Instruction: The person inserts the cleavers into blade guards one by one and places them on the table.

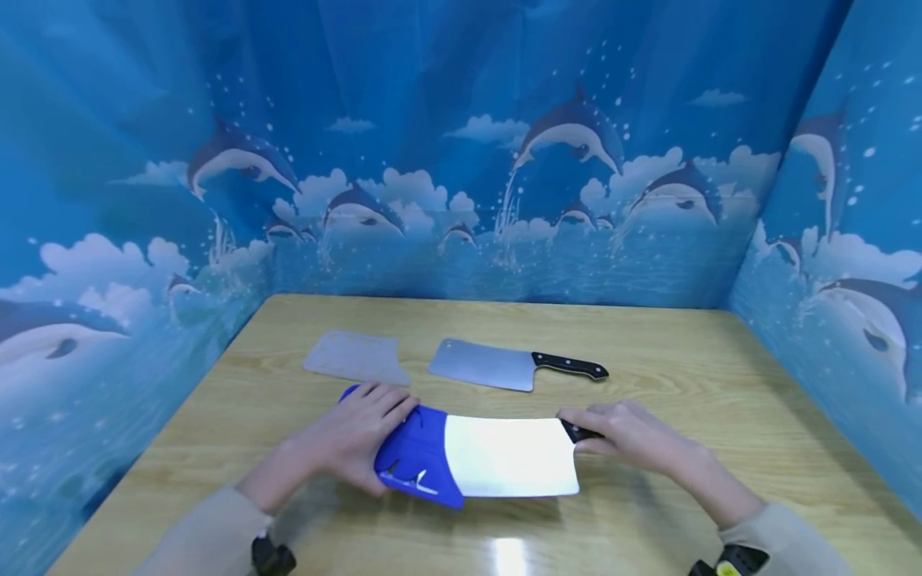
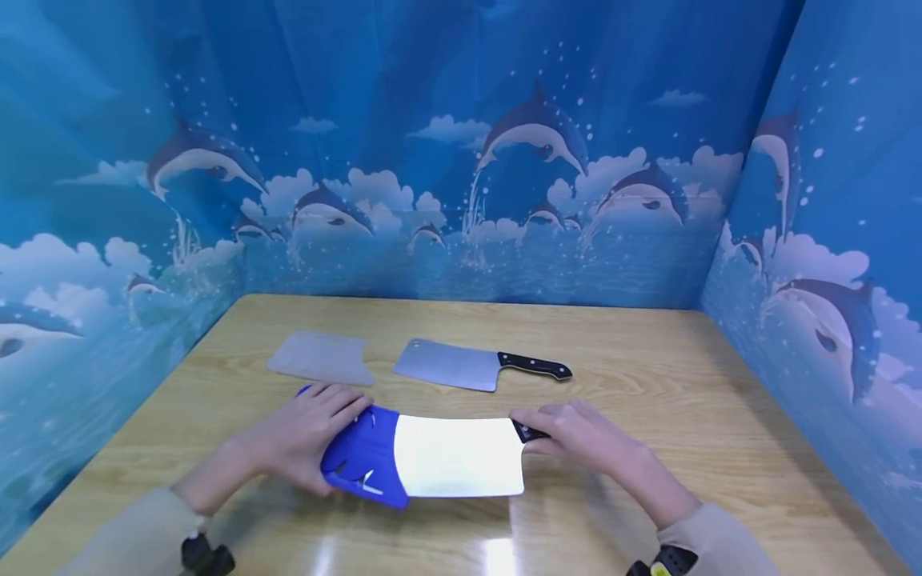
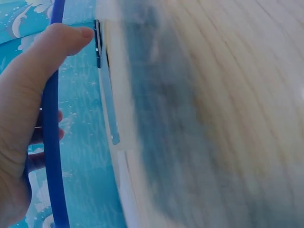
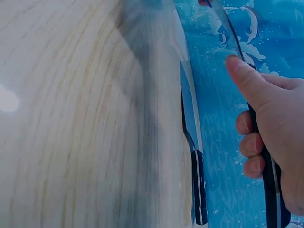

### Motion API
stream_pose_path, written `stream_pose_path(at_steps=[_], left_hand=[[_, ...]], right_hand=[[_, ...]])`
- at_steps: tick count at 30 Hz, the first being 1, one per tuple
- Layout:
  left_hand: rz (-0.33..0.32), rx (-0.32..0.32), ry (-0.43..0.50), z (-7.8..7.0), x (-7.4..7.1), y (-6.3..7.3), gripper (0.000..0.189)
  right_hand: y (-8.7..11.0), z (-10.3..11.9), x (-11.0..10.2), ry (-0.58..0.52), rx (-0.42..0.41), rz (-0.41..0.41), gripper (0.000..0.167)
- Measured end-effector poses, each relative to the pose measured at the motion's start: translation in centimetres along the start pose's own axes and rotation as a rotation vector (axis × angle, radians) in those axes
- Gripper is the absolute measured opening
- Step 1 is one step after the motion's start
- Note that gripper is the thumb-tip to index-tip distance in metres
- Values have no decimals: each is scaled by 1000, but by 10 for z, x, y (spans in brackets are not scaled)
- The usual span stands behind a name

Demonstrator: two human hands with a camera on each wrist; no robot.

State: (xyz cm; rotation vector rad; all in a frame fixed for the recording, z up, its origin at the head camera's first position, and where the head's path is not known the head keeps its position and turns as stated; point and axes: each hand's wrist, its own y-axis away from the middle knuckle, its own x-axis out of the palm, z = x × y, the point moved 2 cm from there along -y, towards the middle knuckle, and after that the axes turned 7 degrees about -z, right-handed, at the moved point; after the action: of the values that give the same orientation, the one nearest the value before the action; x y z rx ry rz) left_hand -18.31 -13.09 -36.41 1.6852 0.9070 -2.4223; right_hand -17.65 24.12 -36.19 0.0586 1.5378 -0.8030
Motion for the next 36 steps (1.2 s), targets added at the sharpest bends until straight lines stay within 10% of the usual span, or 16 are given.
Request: stream_pose_path(at_steps=[15, 36], left_hand=[[42, -161, -3, 0, 3, -6, 108], [107, -194, 35, 6, 6, -11, 107]], right_hand=[[-19, 15, 17, 42, 141, 13, 43], [-25, 11, 13, 30, 144, 47, 44]])
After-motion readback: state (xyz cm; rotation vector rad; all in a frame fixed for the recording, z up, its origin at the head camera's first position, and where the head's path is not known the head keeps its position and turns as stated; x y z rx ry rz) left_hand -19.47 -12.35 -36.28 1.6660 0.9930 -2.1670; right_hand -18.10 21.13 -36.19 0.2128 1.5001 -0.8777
